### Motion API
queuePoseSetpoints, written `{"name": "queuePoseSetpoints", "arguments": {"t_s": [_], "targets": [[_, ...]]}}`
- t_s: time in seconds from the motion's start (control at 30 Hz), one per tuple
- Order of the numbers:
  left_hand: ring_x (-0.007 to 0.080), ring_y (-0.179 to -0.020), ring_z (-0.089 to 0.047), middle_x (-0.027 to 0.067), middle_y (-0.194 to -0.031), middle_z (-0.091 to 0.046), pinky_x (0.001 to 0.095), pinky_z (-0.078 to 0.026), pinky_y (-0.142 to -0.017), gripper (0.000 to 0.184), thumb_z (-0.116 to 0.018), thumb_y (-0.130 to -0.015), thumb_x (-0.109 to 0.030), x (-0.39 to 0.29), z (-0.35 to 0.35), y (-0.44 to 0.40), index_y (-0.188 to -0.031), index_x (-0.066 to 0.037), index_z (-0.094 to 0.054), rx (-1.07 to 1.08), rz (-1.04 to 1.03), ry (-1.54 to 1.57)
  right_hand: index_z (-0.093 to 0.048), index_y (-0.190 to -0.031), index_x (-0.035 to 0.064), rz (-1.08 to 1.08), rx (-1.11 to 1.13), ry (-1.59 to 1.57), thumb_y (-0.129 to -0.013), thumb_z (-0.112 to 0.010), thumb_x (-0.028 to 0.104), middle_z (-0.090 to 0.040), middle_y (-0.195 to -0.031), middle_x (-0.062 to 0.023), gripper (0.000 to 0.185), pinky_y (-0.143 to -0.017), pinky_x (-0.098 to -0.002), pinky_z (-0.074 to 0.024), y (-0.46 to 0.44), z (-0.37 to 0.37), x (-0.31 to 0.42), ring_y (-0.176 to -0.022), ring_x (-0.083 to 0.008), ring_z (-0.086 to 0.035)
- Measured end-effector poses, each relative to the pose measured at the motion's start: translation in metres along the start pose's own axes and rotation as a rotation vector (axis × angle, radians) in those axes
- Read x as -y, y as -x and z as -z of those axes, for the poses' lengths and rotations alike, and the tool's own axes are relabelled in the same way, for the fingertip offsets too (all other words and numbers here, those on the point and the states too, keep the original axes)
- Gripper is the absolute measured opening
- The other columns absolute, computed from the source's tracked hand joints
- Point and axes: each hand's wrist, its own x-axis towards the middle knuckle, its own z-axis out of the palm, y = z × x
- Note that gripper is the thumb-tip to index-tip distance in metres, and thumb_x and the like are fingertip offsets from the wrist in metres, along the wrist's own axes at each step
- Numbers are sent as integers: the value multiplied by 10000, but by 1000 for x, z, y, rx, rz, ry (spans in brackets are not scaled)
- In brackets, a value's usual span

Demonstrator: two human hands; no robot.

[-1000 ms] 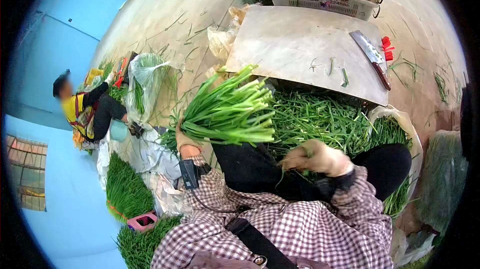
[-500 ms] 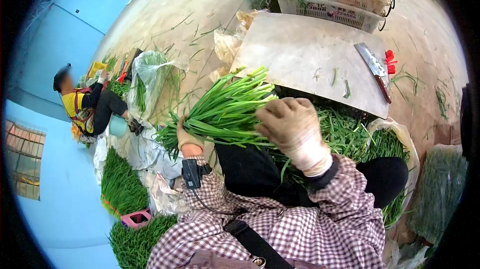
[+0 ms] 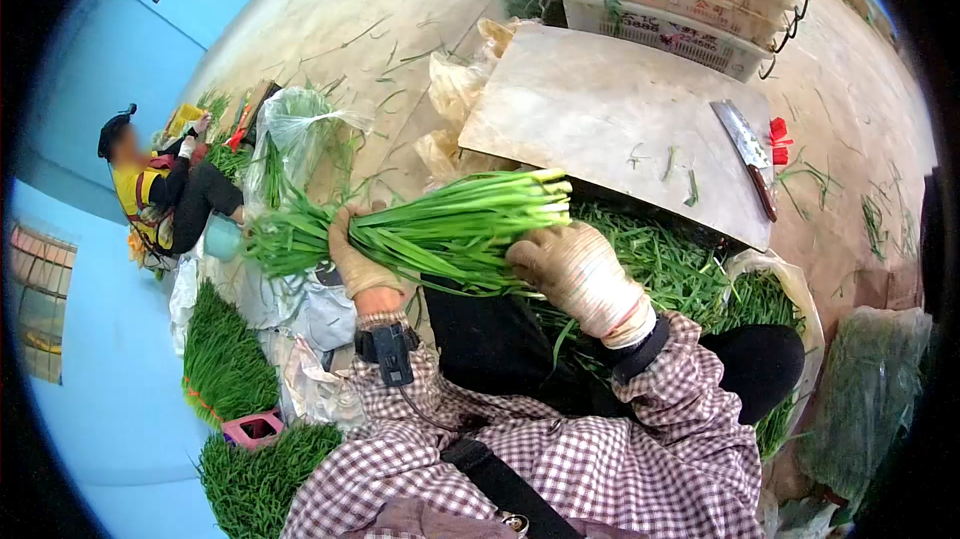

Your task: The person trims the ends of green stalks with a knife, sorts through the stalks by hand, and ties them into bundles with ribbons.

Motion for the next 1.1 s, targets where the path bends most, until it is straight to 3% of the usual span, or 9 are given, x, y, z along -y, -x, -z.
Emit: {"name": "queuePoseSetpoints", "arguments": {"t_s": [0.13,0.27,0.37,0.43,0.5,0.63,0.77,0.9,1.1], "targets": [[256,-867,-588,43,-782,-590,397,-479,-872,209,-590,-891,-272,-8,-28,20,-835,-70,-595,139,-9,32,-669,-931,121,-51,107,-40,-822,-667,181,-661,-891,-82,124,-715,-407,-522,8,-8,-3,-828,-304,-645],[269,-881,-597,61,-802,-604,396,-482,-873,233,-549,-909,-275,-11,-28,17,-832,-59,-593,36,-24,31,-647,-981,81,-181,-498,-657,-844,-680,73,-649,-865,-82,141,-650,-320,-525,43,-27,-15,-767,-232,-632],[288,-850,-630,112,-870,-665,419,-524,-815,226,-590,-851,-279,-20,9,-14,-797,-65,-635,26,-48,-129,-629,-991,67,-651,-507,-950,-882,-651,51,-665,-914,-37,112,-644,-219,-525,91,-20,-41,-760,-130,-618],[295,-834,-642,143,-914,-683,419,-535,-793,228,-605,-832,-279,-23,31,-29,-761,-65,-636,-1,-8,-101,-656,-1008,78,-592,-220,-774,-874,-649,54,-667,-928,-46,137,-679,-298,-551,123,-12,-66,-751,-170,-631],[294,-854,-642,140,-924,-683,426,-532,-806,232,-607,-836,-286,-26,43,-32,-772,-66,-636,-32,-7,-131,-677,-994,103,-521,289,68,-832,-683,88,-675,-949,-61,162,-726,-366,-549,143,-5,-72,-804,-238,-651],[270,-908,-631,60,-894,-671,426,-494,-897,226,-594,-880,-315,-19,68,-47,-863,-94,-638,-36,46,-18,-700,-919,121,-359,-365,-153,-773,-723,148,-680,-964,-64,150,-716,-386,-524,85,32,-31,-845,-279,-652],[256,-910,-623,32,-881,-661,413,-484,-903,198,-583,-888,-300,-15,47,-34,-865,-109,-632,-149,59,-46,-695,-899,98,-63,-514,-262,-784,-710,156,-670,-930,-70,130,-691,-397,-510,29,23,-8,-823,-276,-642],[263,-905,-616,35,-878,-656,410,-486,-893,197,-571,-886,-293,-14,40,-24,-850,-106,-623,-91,97,-44,-692,-921,106,-349,-349,-219,-774,-731,310,-639,-884,-107,254,-736,-411,-492,1,1,-2,-844,-307,-623],[216,-898,-580,15,-804,-602,380,-473,-884,242,-569,-917,-319,-15,37,-22,-806,-104,-570,185,-75,135,-702,-925,160,-247,34,202,-769,-719,317,-628,-870,-87,222,-767,-386,-488,3,-15,-2,-880,-280,-616]]}}
